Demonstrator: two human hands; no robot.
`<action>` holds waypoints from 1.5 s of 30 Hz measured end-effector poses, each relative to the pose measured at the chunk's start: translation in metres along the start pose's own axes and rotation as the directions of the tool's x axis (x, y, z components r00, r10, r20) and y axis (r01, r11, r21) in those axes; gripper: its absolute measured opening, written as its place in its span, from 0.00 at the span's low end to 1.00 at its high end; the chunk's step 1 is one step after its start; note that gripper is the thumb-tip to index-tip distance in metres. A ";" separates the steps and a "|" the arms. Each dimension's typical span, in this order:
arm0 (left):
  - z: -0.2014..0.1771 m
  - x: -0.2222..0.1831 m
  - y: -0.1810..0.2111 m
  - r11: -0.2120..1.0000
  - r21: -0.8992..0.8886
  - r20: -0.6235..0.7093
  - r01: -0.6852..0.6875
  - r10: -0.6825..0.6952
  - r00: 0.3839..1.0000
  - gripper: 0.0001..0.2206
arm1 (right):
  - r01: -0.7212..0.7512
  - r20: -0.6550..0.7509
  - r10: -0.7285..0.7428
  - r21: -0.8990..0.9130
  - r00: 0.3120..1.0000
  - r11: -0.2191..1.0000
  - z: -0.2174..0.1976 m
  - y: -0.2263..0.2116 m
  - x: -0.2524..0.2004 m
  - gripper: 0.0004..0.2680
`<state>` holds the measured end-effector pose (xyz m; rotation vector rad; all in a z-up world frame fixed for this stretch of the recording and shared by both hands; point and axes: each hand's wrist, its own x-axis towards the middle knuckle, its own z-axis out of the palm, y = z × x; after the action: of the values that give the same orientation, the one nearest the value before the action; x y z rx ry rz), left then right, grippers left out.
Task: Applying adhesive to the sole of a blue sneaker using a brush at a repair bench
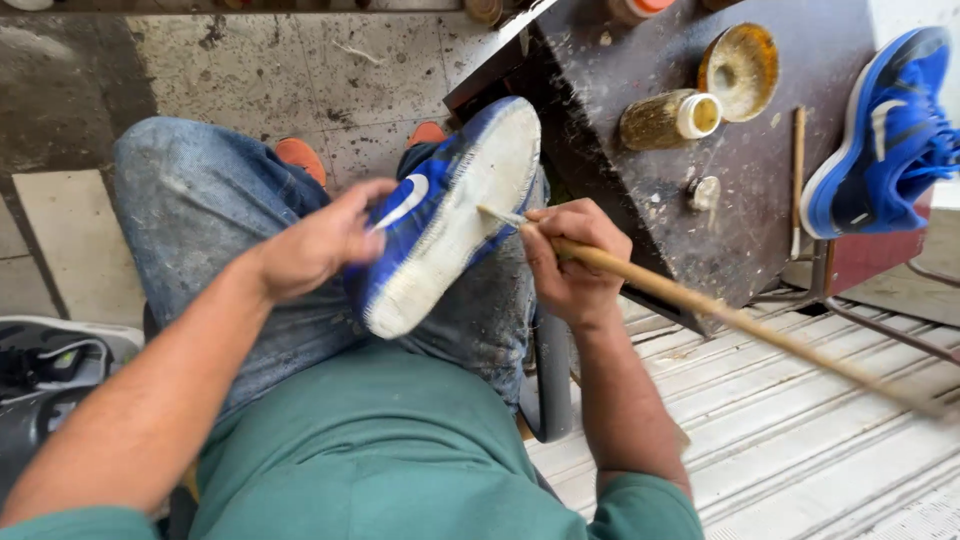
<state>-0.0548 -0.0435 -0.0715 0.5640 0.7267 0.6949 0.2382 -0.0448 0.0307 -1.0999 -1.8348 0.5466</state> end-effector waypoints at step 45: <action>0.013 -0.038 0.093 0.886 0.348 -0.117 -0.305 0.364 0.924 0.39 | -0.010 -0.570 0.463 0.623 0.679 0.782 -0.113 0.041 0.069 0.05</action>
<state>-0.1002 -0.0146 0.0149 0.9549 0.9328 0.9668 0.3409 0.0274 0.0893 -0.9416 -0.7487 0.6680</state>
